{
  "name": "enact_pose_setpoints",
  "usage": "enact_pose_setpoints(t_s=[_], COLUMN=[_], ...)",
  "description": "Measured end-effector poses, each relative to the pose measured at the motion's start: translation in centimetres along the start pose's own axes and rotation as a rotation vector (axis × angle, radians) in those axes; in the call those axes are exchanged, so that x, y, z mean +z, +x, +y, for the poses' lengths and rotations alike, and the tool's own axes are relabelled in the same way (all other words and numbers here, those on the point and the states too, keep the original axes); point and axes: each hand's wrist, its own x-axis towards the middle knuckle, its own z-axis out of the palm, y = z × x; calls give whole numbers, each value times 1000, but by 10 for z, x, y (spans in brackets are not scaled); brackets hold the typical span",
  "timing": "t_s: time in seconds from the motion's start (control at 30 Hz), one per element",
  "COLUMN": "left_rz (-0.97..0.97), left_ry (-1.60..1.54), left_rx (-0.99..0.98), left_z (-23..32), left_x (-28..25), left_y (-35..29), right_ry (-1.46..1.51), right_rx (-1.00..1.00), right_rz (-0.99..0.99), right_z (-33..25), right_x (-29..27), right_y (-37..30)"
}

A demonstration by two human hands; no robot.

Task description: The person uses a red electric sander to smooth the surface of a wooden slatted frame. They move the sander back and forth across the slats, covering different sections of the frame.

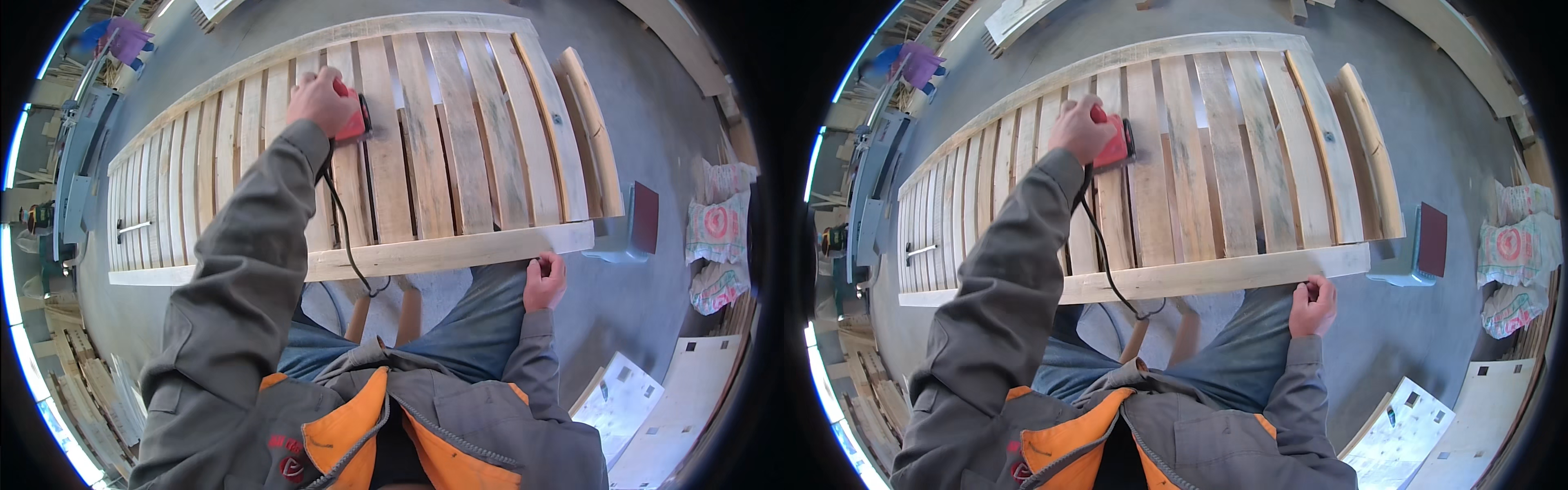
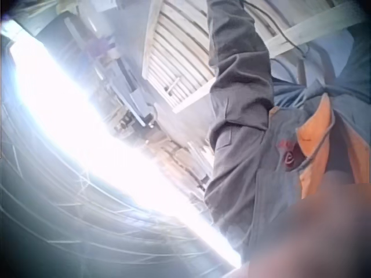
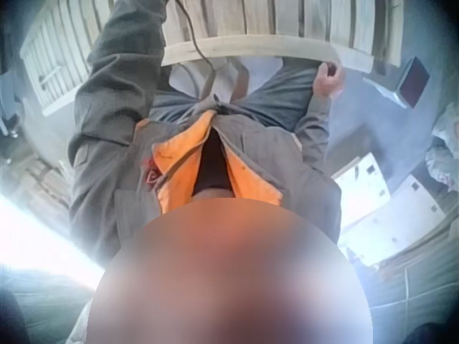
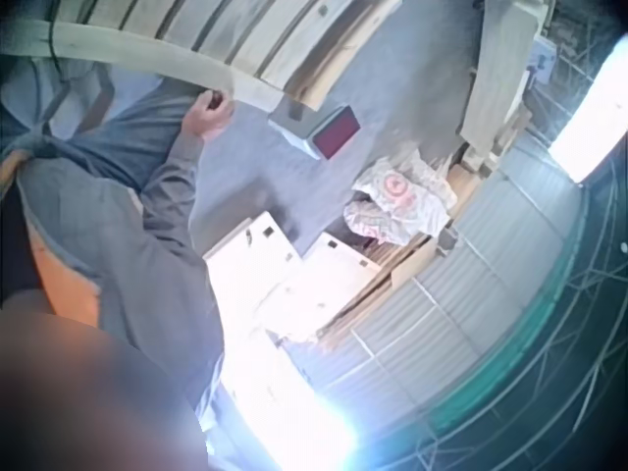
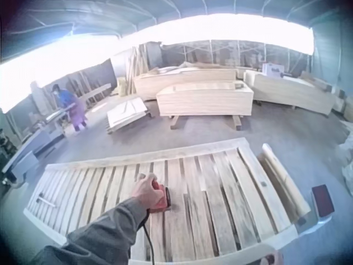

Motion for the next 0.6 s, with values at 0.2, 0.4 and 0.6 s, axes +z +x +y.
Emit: enact_pose_setpoints(t_s=[0.2,0.4,0.6], left_rz=[-53,-15,-44], left_ry=[-4,-49,-165], left_rx=[38,133,70], left_z=[27,41,44], left_x=[9,12,6], left_y=[-9,-82,-134], right_ry=[-10,-24,72], right_rx=[38,-12,14], right_rz=[9,22,52], right_z=[0,5,11], right_x=[-6,-1,-6], right_y=[0,-1,-9])
